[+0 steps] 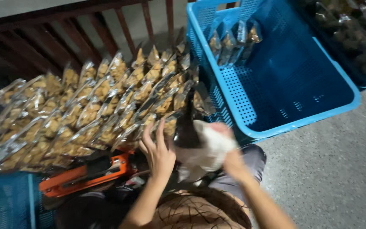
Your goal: The person sits on the floor and repeatedly wipes sealed plastic bags of snacks with a white cloth. They pick up each bag from a blue basket, wipe the exterior, and place it back into the basket. The process is repeated for multiple bags.
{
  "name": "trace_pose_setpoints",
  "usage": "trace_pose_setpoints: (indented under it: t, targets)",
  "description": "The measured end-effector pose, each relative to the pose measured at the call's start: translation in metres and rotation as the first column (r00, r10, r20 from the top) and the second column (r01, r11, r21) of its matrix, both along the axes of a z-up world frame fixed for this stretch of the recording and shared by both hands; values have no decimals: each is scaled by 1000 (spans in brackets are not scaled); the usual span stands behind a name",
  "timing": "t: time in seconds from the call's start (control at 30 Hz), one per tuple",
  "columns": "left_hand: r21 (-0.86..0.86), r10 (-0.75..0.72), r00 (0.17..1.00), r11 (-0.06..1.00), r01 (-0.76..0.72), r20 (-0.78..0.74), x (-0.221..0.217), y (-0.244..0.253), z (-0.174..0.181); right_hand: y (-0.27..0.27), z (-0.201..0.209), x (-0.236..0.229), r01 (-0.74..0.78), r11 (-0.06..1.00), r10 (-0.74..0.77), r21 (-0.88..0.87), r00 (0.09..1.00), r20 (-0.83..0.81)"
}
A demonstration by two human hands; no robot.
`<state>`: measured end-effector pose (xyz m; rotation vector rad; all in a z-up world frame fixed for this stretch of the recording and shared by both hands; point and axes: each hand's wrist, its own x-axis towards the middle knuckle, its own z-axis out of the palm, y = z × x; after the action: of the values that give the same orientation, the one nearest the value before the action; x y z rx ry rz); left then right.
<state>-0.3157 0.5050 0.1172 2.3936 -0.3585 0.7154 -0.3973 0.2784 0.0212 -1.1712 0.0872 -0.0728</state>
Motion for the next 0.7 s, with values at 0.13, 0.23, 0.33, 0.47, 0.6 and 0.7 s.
trace_pose_setpoints:
  t: [0.13, 0.23, 0.33, 0.47, 0.6, 0.7]
  targets:
    - [-68, -297, 935, 947, 314, 192, 50, -36, 37, -166, 79, 53, 655, 106, -221, -748, 749, 625]
    - [-103, -537, 808, 814, 572, 244, 134, -95, 47, -274, 116, 185, 795, 510, -439, -328, 569, 696]
    - [-155, -697, 710, 694, 704, 102, 230, -179, 47, -330, 106, 274, 765, 637, -492, -95, 499, 714]
    - [263, -311, 844, 853, 450, -437, 326, -263, 30, -342, 59, 271, 412, 899, -401, 145, 910, -103]
    - [449, 42, 806, 847, 285, -590, 368, -331, 3, -315, 60, 256, 333, 941, -338, -65, 902, -270]
    - [427, 118, 734, 869, 250, -669, 385, -353, -16, -297, 85, 261, 238, 970, -239, -56, 971, -9]
